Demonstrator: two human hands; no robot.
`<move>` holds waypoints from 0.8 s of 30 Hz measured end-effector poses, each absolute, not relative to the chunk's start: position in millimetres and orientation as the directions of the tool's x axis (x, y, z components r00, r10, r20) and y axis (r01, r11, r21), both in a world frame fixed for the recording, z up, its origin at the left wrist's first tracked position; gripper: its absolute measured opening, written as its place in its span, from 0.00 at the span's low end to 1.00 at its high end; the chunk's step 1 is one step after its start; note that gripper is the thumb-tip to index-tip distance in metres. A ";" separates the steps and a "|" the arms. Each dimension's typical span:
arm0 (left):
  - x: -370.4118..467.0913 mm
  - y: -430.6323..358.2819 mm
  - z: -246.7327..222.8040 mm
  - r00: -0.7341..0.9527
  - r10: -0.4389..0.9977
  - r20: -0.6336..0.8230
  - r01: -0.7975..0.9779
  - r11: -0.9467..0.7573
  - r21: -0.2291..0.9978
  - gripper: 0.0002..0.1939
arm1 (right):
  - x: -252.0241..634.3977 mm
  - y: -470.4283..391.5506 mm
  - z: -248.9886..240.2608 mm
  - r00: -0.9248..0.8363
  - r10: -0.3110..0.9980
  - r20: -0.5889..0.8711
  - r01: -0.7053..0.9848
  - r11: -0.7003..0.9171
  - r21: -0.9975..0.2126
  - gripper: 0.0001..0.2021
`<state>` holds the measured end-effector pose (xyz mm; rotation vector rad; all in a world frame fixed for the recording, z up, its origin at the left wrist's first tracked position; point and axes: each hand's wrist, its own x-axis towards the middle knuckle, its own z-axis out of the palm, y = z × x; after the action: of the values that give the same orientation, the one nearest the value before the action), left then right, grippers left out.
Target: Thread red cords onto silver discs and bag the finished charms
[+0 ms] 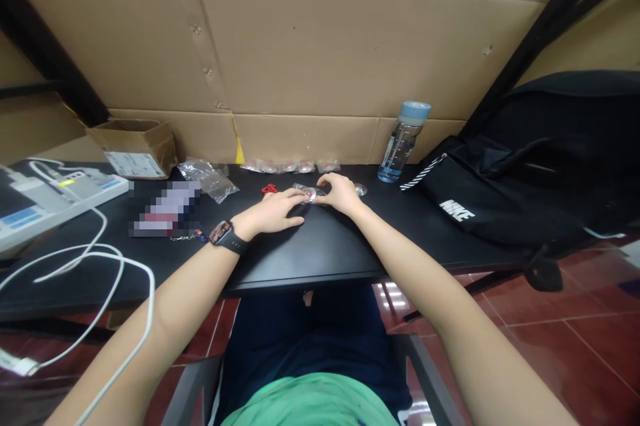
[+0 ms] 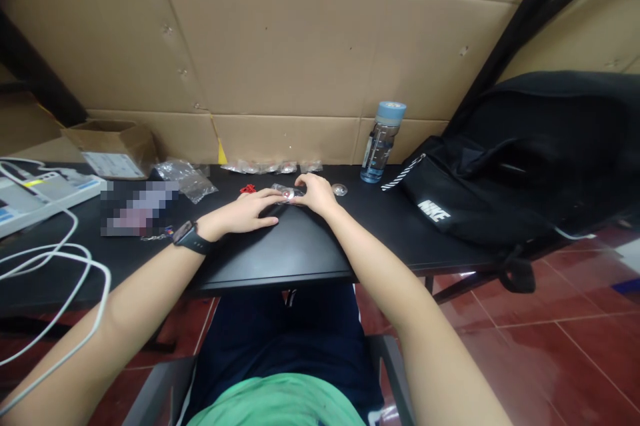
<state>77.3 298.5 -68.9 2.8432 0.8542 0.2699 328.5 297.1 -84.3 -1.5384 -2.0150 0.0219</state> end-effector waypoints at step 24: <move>74.5 298.3 -70.9 0.751 0.650 0.115 0.644 -0.760 0.088 0.19 | 297.6 283.2 -79.1 -0.247 0.881 0.404 0.959 0.282 -0.029 0.13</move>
<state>74.5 298.3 -70.9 2.9000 1.0719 0.2150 297.6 283.2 -79.1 -1.6682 -2.2165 -0.3188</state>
